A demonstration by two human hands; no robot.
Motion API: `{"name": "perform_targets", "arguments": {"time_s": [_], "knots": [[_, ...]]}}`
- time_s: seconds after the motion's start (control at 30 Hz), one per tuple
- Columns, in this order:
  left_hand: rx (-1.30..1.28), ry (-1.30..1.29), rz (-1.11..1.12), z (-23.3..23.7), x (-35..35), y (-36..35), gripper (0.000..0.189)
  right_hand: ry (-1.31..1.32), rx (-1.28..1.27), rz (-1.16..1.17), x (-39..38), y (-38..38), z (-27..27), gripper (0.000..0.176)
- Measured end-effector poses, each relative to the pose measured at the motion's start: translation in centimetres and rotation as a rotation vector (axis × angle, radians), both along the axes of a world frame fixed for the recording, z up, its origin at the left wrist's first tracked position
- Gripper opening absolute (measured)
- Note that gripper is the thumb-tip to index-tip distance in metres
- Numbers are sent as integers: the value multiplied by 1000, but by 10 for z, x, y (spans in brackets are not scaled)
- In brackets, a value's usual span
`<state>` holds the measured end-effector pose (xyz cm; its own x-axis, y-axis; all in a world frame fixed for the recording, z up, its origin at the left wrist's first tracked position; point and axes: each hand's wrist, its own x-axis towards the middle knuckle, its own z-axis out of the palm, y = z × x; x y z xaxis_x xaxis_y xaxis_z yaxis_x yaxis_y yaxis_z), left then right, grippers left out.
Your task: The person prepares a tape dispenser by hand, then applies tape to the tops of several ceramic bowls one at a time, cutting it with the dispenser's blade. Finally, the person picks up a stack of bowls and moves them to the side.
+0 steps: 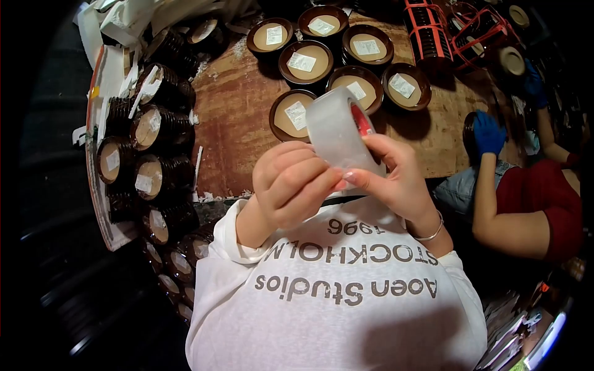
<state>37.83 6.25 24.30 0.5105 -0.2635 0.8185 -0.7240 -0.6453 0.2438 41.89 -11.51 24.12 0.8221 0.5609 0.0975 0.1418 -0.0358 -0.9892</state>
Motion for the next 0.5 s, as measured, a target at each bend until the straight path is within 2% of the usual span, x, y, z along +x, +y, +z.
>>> {"name": "perform_targets", "arguments": {"time_s": [0.03, 0.07, 0.2, 0.33, 0.4, 0.5], "knots": [[-1, 10, -14, 0, -2, 0, 12, 2, 1, -1, 1, -1, 1, 28], [-7, 140, 16, -5, -4, 4, 15, -40, -41, -40, 2, 0, 1, 28], [-122, 160, -7, -11, 20, 2, 25, -93, -124, -80, 4, 3, 5, 29], [-111, 232, -58, -15, 22, 1, 27, -60, -156, -92, 3, 4, 2, 29], [4, 236, 127, -19, 17, 1, 27, -63, -149, -119, 3, 6, -6, 29], [83, 252, 217, -19, 16, 0, 31, -104, -184, -148, 6, 9, -11, 29]]}}
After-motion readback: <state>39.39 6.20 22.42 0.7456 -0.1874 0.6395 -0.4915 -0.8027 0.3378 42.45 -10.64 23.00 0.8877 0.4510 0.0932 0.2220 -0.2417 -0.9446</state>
